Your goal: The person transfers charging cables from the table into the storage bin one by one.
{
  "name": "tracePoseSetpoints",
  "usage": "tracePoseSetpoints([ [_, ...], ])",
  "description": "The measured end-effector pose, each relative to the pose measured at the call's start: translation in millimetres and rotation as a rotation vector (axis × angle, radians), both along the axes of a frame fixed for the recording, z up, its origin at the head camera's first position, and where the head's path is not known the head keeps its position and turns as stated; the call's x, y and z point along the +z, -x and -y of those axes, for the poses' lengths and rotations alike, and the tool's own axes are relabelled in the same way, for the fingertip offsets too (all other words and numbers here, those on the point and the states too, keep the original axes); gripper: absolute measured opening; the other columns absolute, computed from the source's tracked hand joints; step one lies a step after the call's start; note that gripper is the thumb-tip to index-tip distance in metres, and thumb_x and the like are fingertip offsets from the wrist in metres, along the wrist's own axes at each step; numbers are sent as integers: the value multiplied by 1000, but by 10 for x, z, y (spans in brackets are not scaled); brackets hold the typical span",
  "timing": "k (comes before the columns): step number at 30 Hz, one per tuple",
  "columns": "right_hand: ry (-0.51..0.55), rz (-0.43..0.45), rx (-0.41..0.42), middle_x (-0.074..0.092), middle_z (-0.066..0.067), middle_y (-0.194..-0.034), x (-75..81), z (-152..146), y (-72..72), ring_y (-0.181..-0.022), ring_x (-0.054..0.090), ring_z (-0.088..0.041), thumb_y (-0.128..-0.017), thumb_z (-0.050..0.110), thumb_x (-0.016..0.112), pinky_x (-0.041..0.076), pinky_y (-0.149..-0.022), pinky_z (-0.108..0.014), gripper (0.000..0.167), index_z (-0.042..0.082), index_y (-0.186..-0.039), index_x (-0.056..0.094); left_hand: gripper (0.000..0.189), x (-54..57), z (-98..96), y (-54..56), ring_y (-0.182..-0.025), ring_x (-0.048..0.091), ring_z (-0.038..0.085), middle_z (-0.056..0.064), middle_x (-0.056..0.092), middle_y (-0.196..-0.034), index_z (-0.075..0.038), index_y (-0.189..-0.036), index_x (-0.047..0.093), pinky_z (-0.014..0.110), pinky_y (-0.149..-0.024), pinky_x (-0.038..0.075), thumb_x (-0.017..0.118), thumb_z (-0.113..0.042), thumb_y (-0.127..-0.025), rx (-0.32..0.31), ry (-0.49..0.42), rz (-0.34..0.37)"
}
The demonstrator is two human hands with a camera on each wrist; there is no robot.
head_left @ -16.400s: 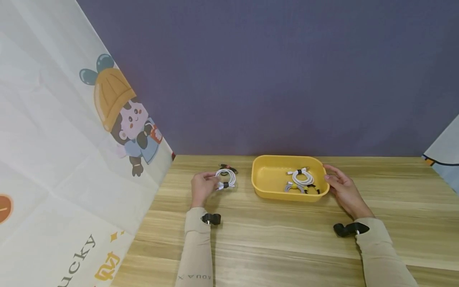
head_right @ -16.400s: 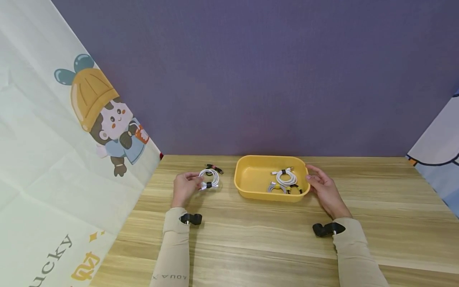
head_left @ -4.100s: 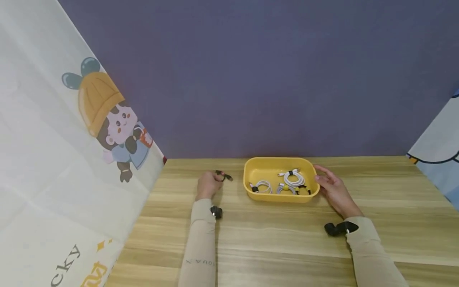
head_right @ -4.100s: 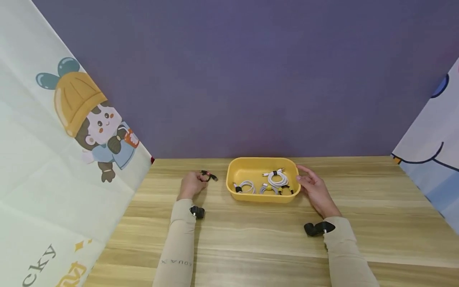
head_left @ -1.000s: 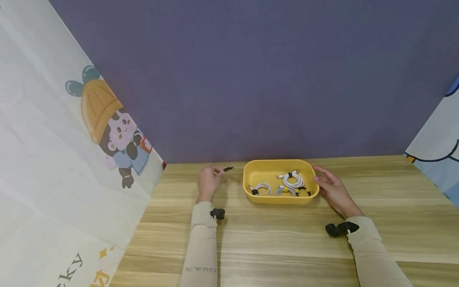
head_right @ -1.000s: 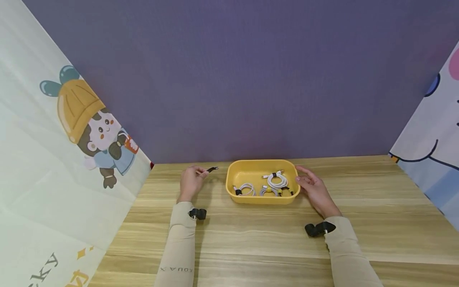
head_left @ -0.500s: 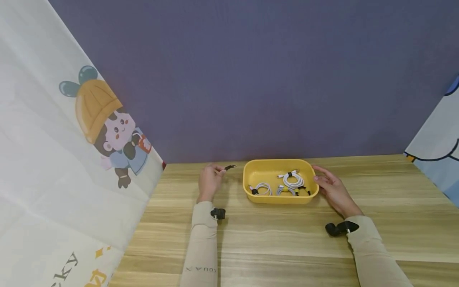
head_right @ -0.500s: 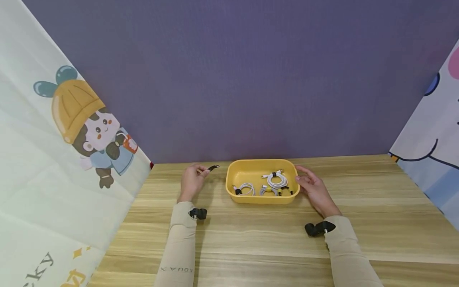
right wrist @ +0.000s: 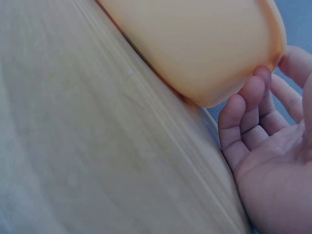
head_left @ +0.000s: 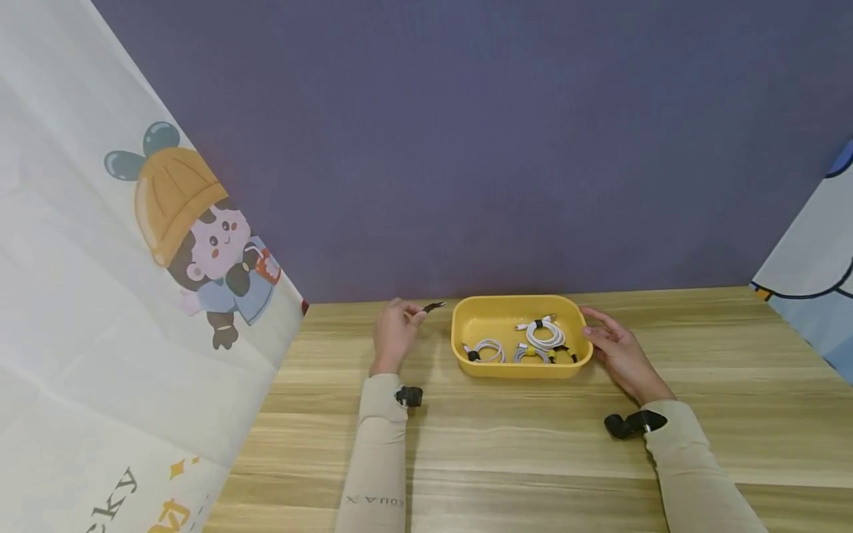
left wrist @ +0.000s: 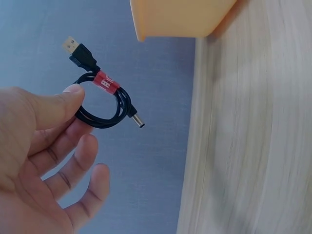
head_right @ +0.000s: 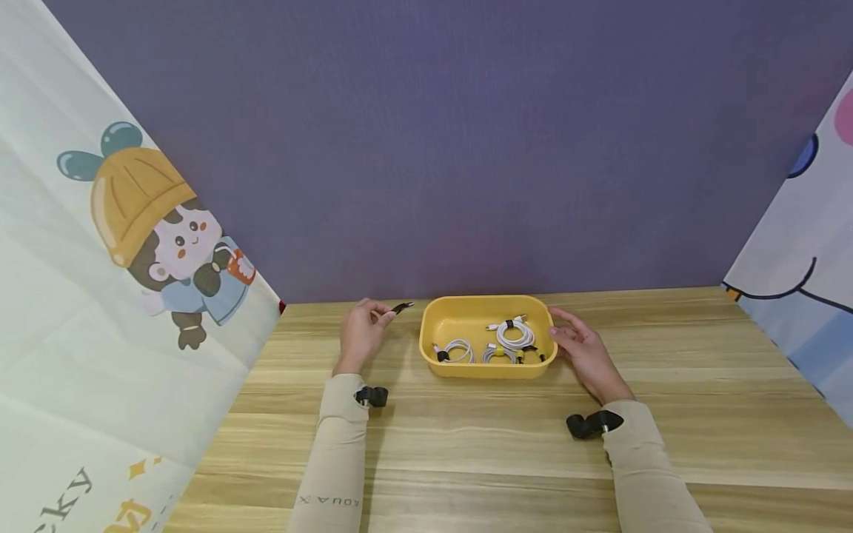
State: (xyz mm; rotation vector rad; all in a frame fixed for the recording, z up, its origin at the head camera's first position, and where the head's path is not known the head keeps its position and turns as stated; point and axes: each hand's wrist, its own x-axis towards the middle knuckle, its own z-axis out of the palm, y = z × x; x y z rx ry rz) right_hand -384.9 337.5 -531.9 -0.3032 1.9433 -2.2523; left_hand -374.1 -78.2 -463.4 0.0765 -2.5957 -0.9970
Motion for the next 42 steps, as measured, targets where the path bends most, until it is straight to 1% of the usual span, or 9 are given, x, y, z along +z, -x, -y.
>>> tracePoseSetpoints([
  [7,21,-4,6,71,8,-108,6,3,1,-101,67,-2,-104,18,59,58,-81,-18,57,15,-158,39,13,28,-69,1,-75,60,15,0,68,-92,-13,-95,76,30,-64,49,75,-26,-95,-26,7,-36],
  [13,19,-6,3,71,7,-107,-6,2,6,-100,68,-3,-104,18,60,59,-80,-19,56,15,-157,41,12,45,-137,4,-73,60,13,0,68,-92,-13,-94,76,28,-63,48,75,-25,-94,-33,19,-53],
  [21,26,-17,17,71,6,-109,-14,-5,1,-101,69,-3,-105,18,59,59,-81,-19,56,15,-157,40,12,54,-217,-8,-70,57,14,0,69,-90,-12,-94,77,28,-60,46,76,-24,-94,-41,31,-128],
  [32,41,-16,16,71,6,-108,-7,-4,2,-102,69,-4,-104,17,59,59,-80,-19,56,15,-157,40,12,115,-316,-28,-71,58,13,-1,71,-94,-13,-96,77,26,-62,46,76,-24,-93,-44,39,-154],
  [37,51,-20,23,72,6,-108,15,1,-12,-101,69,-4,-104,16,59,59,-80,-19,56,14,-157,39,12,106,-364,-33,-71,59,13,-1,70,-94,-13,-96,77,26,-62,47,76,-25,-93,-54,68,-175],
  [42,55,-18,19,72,6,-107,23,2,-26,-100,69,-3,-104,15,59,59,-80,-19,56,12,-157,39,11,92,-422,-41,-70,58,12,-1,70,-93,-13,-96,77,24,-61,47,77,-23,-93,-67,68,-184],
])
